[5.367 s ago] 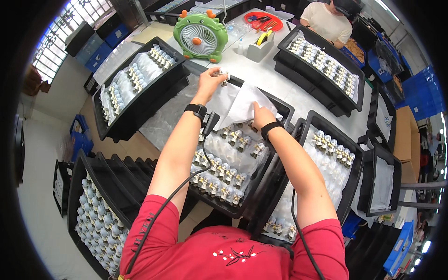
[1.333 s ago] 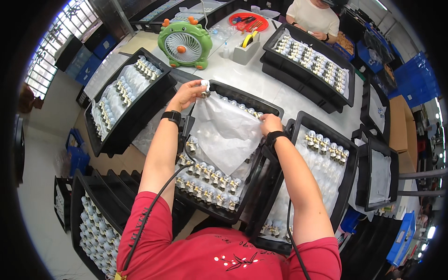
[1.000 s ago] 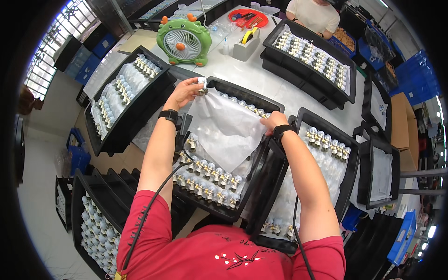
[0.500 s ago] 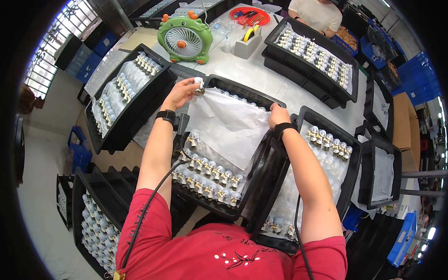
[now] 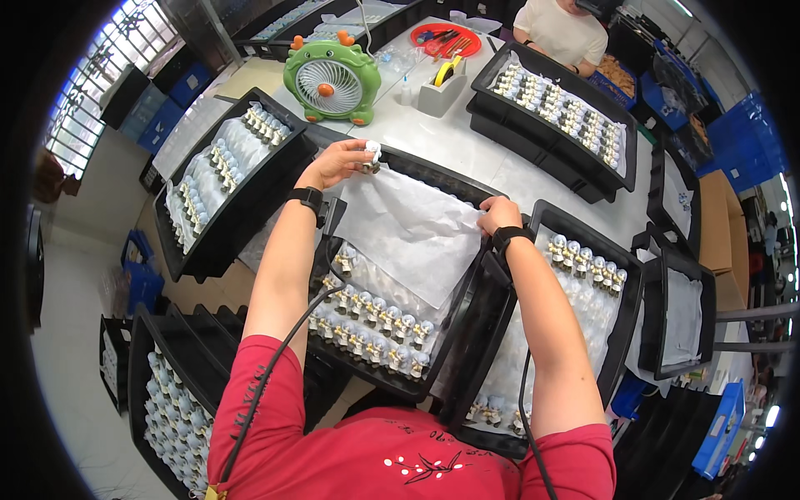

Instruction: Inspecting electronic or mechanical parts and organizing them into grid trays with protective foam and plastic layers.

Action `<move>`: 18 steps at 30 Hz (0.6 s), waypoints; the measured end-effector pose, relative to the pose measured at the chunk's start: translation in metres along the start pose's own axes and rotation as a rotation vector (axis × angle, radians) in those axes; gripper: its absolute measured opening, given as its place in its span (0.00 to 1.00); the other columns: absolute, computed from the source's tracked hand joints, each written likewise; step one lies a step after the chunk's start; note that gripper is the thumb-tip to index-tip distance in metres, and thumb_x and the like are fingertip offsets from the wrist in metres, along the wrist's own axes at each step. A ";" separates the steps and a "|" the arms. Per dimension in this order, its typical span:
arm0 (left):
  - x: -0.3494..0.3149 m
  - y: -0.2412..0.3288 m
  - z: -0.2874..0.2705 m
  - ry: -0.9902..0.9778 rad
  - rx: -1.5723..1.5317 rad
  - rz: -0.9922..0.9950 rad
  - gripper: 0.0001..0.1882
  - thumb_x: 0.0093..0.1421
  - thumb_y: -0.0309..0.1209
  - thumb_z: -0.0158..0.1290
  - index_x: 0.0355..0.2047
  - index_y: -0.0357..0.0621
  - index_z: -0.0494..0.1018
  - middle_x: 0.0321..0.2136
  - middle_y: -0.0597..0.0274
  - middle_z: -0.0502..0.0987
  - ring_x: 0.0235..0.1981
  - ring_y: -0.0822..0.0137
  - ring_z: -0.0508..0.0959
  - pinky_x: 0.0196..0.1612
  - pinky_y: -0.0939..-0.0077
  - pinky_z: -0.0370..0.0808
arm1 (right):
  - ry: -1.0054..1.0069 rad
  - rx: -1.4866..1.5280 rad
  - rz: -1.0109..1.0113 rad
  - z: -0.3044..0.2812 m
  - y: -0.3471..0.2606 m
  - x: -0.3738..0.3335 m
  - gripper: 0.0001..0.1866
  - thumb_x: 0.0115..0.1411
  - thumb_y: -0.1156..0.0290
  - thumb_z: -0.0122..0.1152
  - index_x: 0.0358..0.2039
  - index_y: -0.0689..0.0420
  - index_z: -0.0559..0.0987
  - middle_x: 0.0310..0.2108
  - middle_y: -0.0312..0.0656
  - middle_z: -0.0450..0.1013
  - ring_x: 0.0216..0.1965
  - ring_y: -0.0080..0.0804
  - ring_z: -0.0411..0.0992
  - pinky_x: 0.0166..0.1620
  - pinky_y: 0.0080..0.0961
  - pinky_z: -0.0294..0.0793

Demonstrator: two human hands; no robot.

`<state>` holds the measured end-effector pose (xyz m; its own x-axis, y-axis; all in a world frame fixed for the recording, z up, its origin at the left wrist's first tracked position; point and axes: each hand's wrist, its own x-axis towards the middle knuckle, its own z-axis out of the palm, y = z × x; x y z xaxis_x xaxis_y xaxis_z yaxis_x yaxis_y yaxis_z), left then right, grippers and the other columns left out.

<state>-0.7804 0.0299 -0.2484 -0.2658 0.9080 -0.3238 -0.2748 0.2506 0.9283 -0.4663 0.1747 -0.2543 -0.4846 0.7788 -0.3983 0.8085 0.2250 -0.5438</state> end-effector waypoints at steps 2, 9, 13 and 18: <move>0.004 -0.002 0.003 0.021 -0.073 0.072 0.20 0.50 0.28 0.60 0.44 0.40 0.71 0.33 0.65 0.77 0.30 0.72 0.76 0.35 0.77 0.71 | 0.139 -0.135 -0.104 0.004 0.009 0.009 0.16 0.43 0.77 0.56 0.37 0.58 0.79 0.24 0.46 0.77 0.27 0.37 0.77 0.37 0.28 0.74; 0.012 -0.020 -0.004 0.082 -0.133 0.131 0.21 0.49 0.26 0.60 0.44 0.36 0.70 0.34 0.62 0.77 0.31 0.72 0.76 0.35 0.80 0.72 | 0.200 -0.158 -0.019 -0.006 -0.005 0.006 0.13 0.46 0.71 0.58 0.29 0.67 0.77 0.22 0.45 0.76 0.27 0.41 0.76 0.39 0.30 0.73; 0.006 -0.025 -0.001 0.094 -0.109 0.113 0.22 0.52 0.26 0.59 0.47 0.34 0.68 0.37 0.62 0.76 0.32 0.74 0.75 0.36 0.82 0.70 | -0.110 -0.087 0.157 -0.015 -0.033 -0.018 0.26 0.44 0.69 0.64 0.41 0.73 0.70 0.24 0.46 0.77 0.27 0.36 0.77 0.39 0.30 0.74; 0.010 -0.024 0.007 0.138 -0.088 0.148 0.23 0.52 0.26 0.59 0.48 0.34 0.67 0.38 0.62 0.75 0.34 0.73 0.75 0.37 0.81 0.70 | 0.159 -0.371 -0.124 0.011 0.000 0.005 0.25 0.47 0.79 0.55 0.49 0.56 0.69 0.35 0.54 0.75 0.40 0.46 0.74 0.45 0.35 0.72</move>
<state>-0.7704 0.0357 -0.2727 -0.4314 0.8768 -0.2122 -0.3010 0.0819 0.9501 -0.4730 0.1723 -0.2644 -0.5522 0.8063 -0.2121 0.8265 0.4960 -0.2660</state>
